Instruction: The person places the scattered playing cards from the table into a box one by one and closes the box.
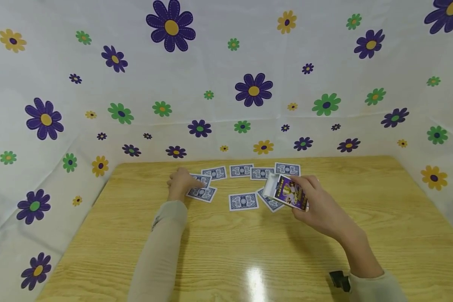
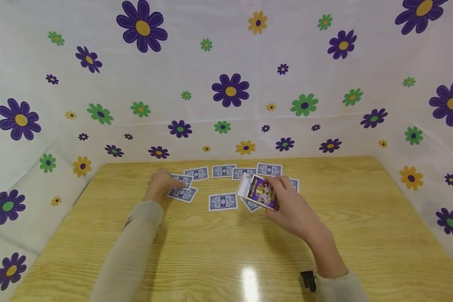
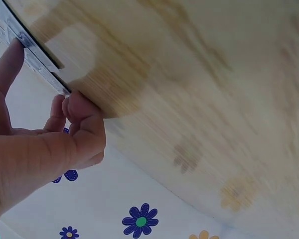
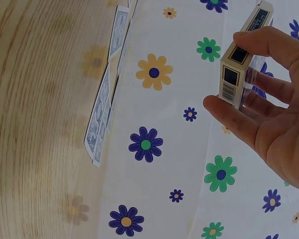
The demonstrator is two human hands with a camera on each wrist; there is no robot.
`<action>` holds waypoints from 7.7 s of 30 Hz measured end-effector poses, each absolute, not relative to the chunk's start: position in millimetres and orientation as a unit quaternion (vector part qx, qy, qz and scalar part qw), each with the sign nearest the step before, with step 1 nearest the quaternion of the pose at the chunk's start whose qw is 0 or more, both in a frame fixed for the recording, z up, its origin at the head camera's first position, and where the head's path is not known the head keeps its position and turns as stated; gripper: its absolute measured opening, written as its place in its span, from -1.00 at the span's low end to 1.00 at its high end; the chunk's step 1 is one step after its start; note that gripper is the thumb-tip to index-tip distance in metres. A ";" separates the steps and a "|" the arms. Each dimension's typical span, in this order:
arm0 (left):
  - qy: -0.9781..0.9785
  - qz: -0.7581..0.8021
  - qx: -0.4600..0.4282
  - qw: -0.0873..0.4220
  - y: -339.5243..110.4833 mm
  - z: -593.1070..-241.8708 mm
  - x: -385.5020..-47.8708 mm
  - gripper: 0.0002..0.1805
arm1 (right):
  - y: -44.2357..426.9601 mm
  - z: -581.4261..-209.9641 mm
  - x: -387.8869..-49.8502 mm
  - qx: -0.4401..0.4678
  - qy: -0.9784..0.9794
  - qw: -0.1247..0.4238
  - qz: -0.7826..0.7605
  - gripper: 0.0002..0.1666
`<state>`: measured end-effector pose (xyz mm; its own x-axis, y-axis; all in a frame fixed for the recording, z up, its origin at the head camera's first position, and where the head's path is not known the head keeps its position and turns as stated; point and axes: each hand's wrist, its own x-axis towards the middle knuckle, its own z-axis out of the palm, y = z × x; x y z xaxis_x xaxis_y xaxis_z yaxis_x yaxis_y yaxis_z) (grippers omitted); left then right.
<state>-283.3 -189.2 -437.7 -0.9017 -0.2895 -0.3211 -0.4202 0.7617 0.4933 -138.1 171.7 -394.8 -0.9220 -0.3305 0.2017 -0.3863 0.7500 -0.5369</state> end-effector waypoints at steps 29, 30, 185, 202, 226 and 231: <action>0.941 0.267 -0.159 0.136 -185.0 -436.2 -283.0 -0.15 | 170.3 -394.4 -139.3 0.194 -0.936 0.053 0.290 -0.13; 0.945 0.256 -0.152 0.134 -183.8 -436.3 -281.7 -0.09 | 170.7 -394.1 -139.2 0.195 -0.935 0.054 0.290 -0.13; 0.817 0.565 0.113 -0.038 -127.8 -349.5 -149.7 -0.63 | 138.8 -387.1 -131.9 0.239 -0.930 0.072 0.271 -0.09; 0.818 0.563 0.112 -0.044 -125.9 -353.1 -150.5 -0.75 | 137.4 -388.1 -132.0 0.236 -0.932 0.069 0.265 -0.10; 0.794 0.587 0.156 -0.011 -116.0 -356.1 -147.3 -0.79 | 137.9 -386.9 -131.0 0.233 -0.934 0.070 0.261 -0.09; 0.800 0.576 0.169 -0.002 -113.4 -357.1 -145.7 -0.77 | 138.0 -387.2 -130.7 0.232 -0.935 0.068 0.261 -0.08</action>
